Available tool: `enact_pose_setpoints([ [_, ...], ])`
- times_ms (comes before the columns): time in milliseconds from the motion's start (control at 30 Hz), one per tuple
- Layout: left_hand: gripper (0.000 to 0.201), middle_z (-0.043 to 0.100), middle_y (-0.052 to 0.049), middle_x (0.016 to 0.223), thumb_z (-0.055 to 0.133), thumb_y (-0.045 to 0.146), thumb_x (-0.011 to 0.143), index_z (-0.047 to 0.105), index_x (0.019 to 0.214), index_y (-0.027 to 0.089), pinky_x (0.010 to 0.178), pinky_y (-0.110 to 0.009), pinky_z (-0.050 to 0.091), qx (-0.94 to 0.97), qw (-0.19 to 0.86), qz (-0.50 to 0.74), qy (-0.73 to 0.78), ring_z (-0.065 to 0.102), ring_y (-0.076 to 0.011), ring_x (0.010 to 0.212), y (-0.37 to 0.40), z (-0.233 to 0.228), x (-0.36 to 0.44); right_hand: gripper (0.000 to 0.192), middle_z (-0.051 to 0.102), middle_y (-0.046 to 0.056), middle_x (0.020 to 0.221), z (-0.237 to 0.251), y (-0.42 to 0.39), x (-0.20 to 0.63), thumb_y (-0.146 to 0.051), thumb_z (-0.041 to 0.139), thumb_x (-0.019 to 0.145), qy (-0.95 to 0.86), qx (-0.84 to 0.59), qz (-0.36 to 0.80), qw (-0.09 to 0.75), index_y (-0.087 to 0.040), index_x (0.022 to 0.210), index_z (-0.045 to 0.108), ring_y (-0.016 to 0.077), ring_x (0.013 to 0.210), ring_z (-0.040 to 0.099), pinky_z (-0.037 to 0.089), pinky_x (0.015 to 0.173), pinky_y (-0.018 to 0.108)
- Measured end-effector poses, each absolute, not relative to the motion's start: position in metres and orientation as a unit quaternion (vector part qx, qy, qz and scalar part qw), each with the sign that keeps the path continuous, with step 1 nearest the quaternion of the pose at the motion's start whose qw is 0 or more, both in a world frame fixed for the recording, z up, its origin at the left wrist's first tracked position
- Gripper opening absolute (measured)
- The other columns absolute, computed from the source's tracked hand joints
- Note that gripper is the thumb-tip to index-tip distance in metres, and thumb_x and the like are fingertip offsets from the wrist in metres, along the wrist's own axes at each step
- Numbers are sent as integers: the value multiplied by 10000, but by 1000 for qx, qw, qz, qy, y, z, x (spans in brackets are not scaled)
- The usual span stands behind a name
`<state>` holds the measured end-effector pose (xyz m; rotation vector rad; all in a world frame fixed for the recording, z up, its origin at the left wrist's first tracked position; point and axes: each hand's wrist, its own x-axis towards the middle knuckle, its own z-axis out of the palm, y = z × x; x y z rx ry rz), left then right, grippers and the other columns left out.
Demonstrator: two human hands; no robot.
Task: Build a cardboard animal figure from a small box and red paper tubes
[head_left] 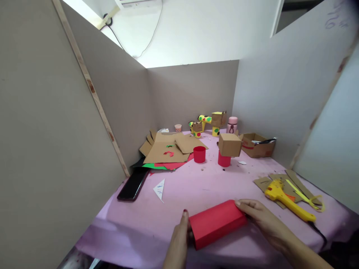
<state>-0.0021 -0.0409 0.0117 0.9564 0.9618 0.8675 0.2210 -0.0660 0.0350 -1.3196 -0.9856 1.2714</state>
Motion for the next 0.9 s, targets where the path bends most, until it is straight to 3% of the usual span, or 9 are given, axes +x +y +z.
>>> enact_pose_setpoints([
  [133, 502, 585, 4, 506, 608, 629, 667, 651, 590, 134, 571, -233, 303, 434, 704, 365, 428, 457, -131, 526, -42, 27, -2, 401, 561, -11, 618, 32, -72, 223, -559, 668, 696, -410, -532, 541, 507, -171, 603, 623, 158, 636, 469, 366, 609, 247],
  [400, 451, 554, 7, 522, 659, 567, 643, 642, 543, 127, 536, -210, 253, 472, 711, 357, 381, 375, -94, 519, -42, 27, -5, 336, 614, -13, 652, 20, -75, 229, -516, 705, 702, -378, -509, 570, 522, -185, 653, 679, 142, 649, 457, 364, 619, 220],
  [533, 389, 585, -6, 539, 696, 515, 621, 696, 611, 125, 578, -212, 316, 487, 713, 358, 356, 455, -115, 557, -44, 31, -5, 301, 608, -23, 609, 19, -76, 229, -479, 732, 693, -353, -504, 584, 529, -184, 649, 688, 128, 607, 440, 347, 581, 213],
  [733, 250, 689, -39, 673, 664, 374, 725, 746, 807, 153, 743, -292, 425, 512, 741, 346, 263, 599, -178, 664, -45, 36, -6, 303, 593, -28, 587, 18, -75, 229, -466, 757, 664, -332, -503, 596, 531, -173, 631, 686, 115, 575, 423, 340, 548, 202],
  [900, 212, 721, -58, 785, 661, 312, 742, 742, 865, 160, 749, -308, 443, 519, 744, 343, 245, 641, -216, 761, -45, 40, -7, 359, 513, -46, 513, 20, -76, 227, -502, 785, 594, -325, -529, 575, 533, -170, 574, 649, 101, 505, 362, 291, 472, 205],
])
